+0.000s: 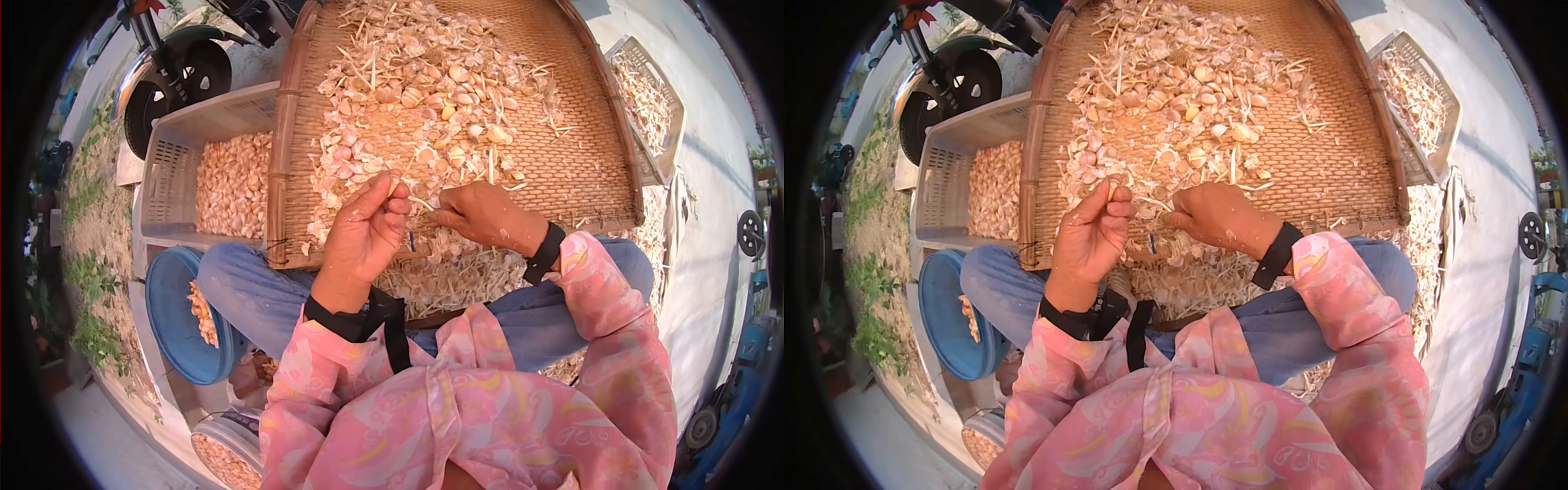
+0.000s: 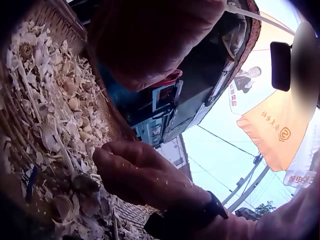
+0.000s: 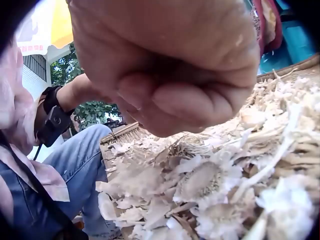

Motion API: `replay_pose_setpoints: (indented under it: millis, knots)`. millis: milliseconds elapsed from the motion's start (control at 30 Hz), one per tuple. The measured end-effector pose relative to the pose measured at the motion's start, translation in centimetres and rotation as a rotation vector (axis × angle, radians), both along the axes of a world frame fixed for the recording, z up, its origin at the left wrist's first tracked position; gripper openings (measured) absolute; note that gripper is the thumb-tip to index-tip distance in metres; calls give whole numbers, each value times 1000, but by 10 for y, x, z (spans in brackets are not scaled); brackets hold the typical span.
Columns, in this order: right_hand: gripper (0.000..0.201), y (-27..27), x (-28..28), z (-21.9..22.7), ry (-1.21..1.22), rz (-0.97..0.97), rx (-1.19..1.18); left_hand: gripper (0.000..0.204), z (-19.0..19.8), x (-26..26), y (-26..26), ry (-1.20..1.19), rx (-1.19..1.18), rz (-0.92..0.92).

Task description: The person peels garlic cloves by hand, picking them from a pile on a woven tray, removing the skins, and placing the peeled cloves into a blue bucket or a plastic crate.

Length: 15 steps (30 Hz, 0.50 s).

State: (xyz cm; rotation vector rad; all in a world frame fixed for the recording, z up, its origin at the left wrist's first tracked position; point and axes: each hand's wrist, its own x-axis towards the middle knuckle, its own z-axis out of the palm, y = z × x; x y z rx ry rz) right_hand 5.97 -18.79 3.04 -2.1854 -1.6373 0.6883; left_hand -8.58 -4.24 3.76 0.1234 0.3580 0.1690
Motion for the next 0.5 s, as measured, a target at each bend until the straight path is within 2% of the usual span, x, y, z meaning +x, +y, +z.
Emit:
replay_pose_setpoints:
  millis: [100, 167, 233, 333, 400, 467, 500]
  knots:
    - [24, 8, -7, 7, 151, -95, 89, 25, 4, -10, 13, -38, -45, 24]
    - [15, 18, 4, 12, 124, -259, 202, 26, 6, -11, 19, -48, -47, 45]
    - [12, 25, 29, 2, 93, -418, 348, 27, 12, -17, 25, 10, 70, 67]
    - [13, 30, 82, -11, -35, -428, 378, 31, 22, -32, 55, 21, 286, 149]
    - [14, 38, 104, -10, -124, -346, 345, 32, 25, -52, 102, 96, 646, 383]
    - [16, 47, 111, -9, -213, -264, 292, 30, 43, -67, 136, 549, 1098, 536]
    - [18, 53, 110, -11, -257, -224, 238, 29, 40, -69, 146, 659, 1295, 510]
